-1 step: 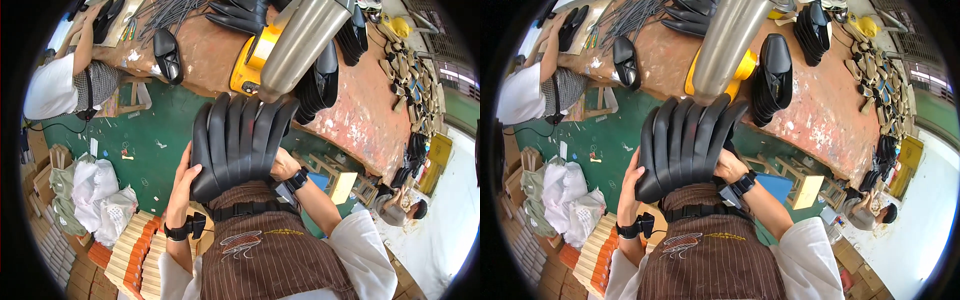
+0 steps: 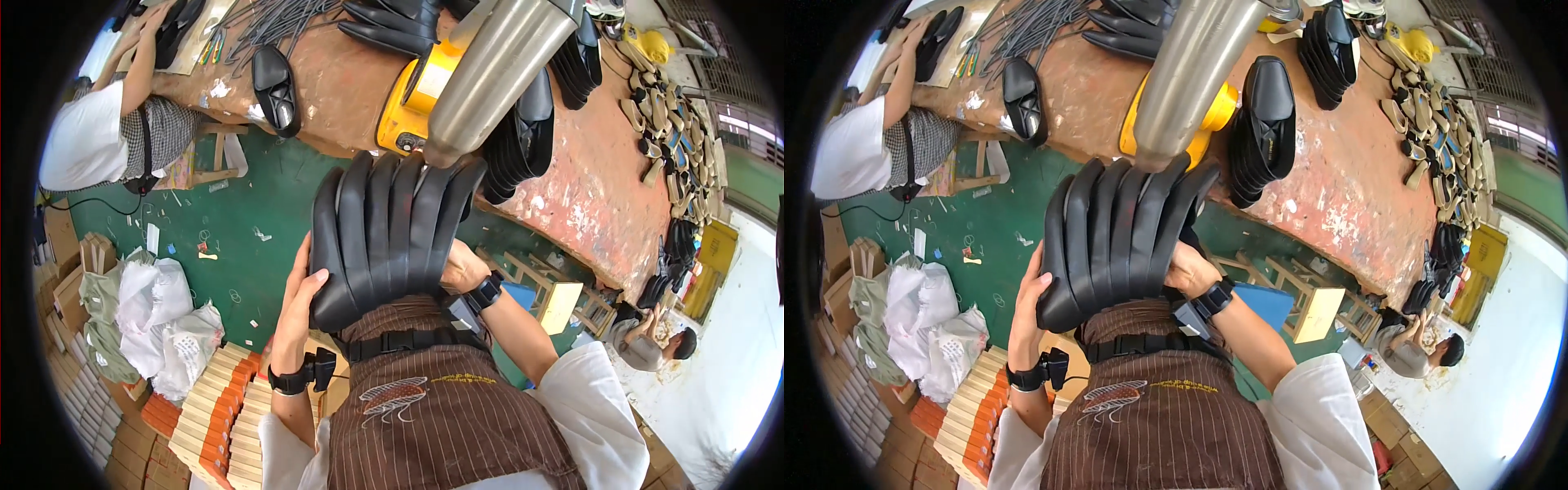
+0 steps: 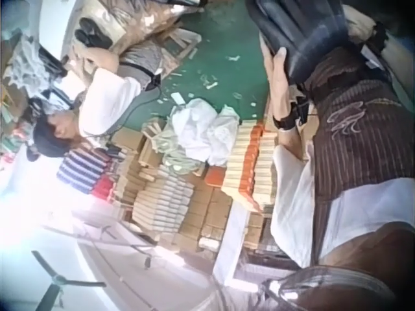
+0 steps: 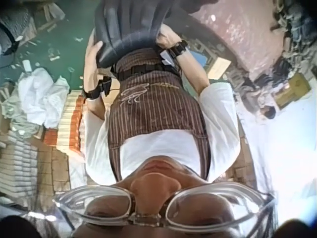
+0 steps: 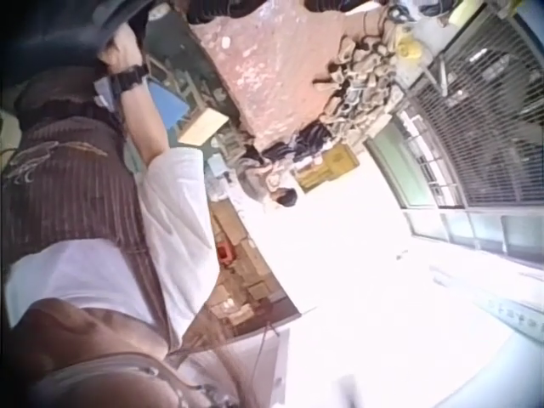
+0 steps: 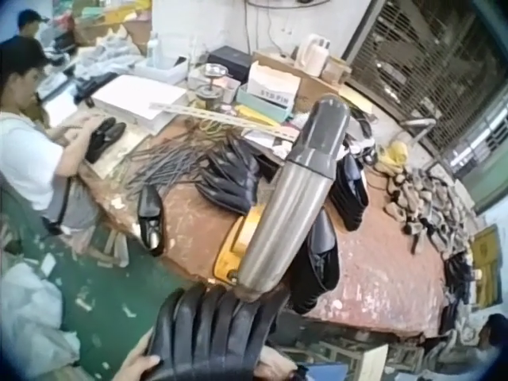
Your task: Cleaning and inspecting black leather loafers at a shoe manufacturing station.
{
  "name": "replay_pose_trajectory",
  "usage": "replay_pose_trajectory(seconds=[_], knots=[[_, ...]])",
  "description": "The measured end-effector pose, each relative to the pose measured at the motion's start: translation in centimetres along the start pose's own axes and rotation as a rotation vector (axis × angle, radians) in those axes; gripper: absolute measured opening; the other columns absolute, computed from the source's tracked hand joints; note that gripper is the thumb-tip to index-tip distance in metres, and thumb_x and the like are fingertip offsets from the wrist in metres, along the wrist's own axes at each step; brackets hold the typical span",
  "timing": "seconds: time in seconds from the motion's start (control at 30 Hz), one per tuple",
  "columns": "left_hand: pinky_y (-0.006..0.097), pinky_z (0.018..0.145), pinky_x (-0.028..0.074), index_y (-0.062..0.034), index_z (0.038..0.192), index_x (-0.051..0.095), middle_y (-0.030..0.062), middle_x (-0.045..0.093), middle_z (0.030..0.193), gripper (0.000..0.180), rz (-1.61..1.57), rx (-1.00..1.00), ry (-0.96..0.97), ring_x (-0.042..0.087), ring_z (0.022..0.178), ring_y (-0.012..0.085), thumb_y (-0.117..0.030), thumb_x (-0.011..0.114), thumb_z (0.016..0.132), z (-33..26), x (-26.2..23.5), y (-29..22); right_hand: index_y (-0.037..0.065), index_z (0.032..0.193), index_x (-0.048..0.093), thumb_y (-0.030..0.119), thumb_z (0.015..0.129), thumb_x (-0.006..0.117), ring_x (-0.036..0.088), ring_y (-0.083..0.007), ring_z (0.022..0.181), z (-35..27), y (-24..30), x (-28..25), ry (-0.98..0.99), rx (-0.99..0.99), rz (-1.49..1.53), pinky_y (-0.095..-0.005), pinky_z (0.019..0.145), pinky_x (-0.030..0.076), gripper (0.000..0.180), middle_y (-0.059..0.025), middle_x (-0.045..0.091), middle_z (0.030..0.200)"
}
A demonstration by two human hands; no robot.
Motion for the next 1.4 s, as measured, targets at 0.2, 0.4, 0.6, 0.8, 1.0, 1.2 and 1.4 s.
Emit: replay_pose_trajectory(seconds=[0.2,0.4,0.6,0.8,1.0,1.2,1.4], knots=[[0.032,0.111,0.023,0.0052,0.146,0.023,0.0185,0.032,0.147,0.071,0.020,0.009,-0.101,0.033,0.136,0.0242,-0.025,0.051,0.088,-1.9,-0.6,0.5,0.000,0.121,0.056,0.017,0.097,0.051,0.065,-0.0222,0.099,2.0,-0.3,1.0,0.213,0.118,0.064,-0.0385,0.088,0.054,0.029,-0.0124,0.063,0.116],[0.034,0.109,0.026,-0.0009,0.148,0.020,0.0192,0.033,0.146,0.077,0.037,0.037,-0.186,0.035,0.134,0.0252,-0.035,0.054,0.088,-4.0,-1.0,0.7,-0.001,0.120,0.056,0.011,0.096,0.052,0.064,-0.0229,0.102,2.9,-1.5,1.4,0.296,0.169,0.117,-0.0394,0.089,0.053,0.027,-0.0138,0.062,0.117],[0.037,0.105,0.032,-0.0025,0.146,0.020,0.0190,0.042,0.133,0.097,0.198,0.066,-0.189,0.043,0.124,0.0265,-0.058,0.063,0.080,-6.5,-2.9,2.3,-0.003,0.125,0.052,0.004,0.092,0.055,0.063,-0.0250,0.102,2.4,-3.8,4.0,0.074,0.199,-0.155,-0.0400,0.090,0.053,0.034,-0.0150,0.060,0.120],[0.034,0.114,0.015,0.0068,0.146,0.007,0.0263,0.020,0.149,0.122,0.284,0.109,-0.222,0.020,0.140,0.0298,-0.062,0.073,0.070,-5.8,-5.0,6.1,-0.010,0.104,0.058,-0.006,0.065,0.051,0.065,-0.0303,0.082,1.6,-6.6,6.4,0.189,-0.007,-0.818,-0.0357,0.065,0.051,0.040,-0.0206,0.066,0.094],[0.035,0.116,0.012,0.0014,0.148,-0.006,0.0192,0.010,0.155,0.143,0.076,0.083,-0.109,0.012,0.143,0.0268,-0.064,0.081,0.055,-4.6,-2.3,7.7,-0.024,0.102,0.048,0.002,0.062,0.052,0.062,-0.0497,0.073,-2.1,-4.4,10.5,-0.110,-0.464,-1.568,-0.0472,0.068,0.052,0.048,-0.0366,0.058,0.072],[0.039,0.110,0.031,0.0011,0.143,0.028,0.0144,0.039,0.143,0.107,-0.344,-0.140,-0.006,0.040,0.132,0.0256,-0.051,0.081,0.066,-4.1,-1.9,8.5,-0.028,0.132,0.008,0.018,0.082,0.057,0.060,-0.0507,0.080,-8.1,-4.0,13.0,0.093,-0.504,-1.713,-0.0495,0.073,0.052,0.084,-0.0433,0.052,0.099],[0.043,0.111,0.031,-0.0017,0.139,0.040,0.0157,0.036,0.147,0.079,-0.527,-0.205,0.225,0.039,0.133,0.0284,-0.046,0.067,0.079,1.4,1.4,8.3,-0.003,0.122,0.056,0.036,0.096,0.050,0.065,-0.0344,0.094,-11.3,-0.3,7.3,0.262,-0.573,-1.345,-0.0385,0.082,0.050,0.047,-0.0247,0.063,0.108]])
Point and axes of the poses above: each hand's wrist, its own z-axis towards the middle knuckle, its own x-axis out of the palm, y = z × x, the point moved 4 cm from there along z, towards the middle knuckle
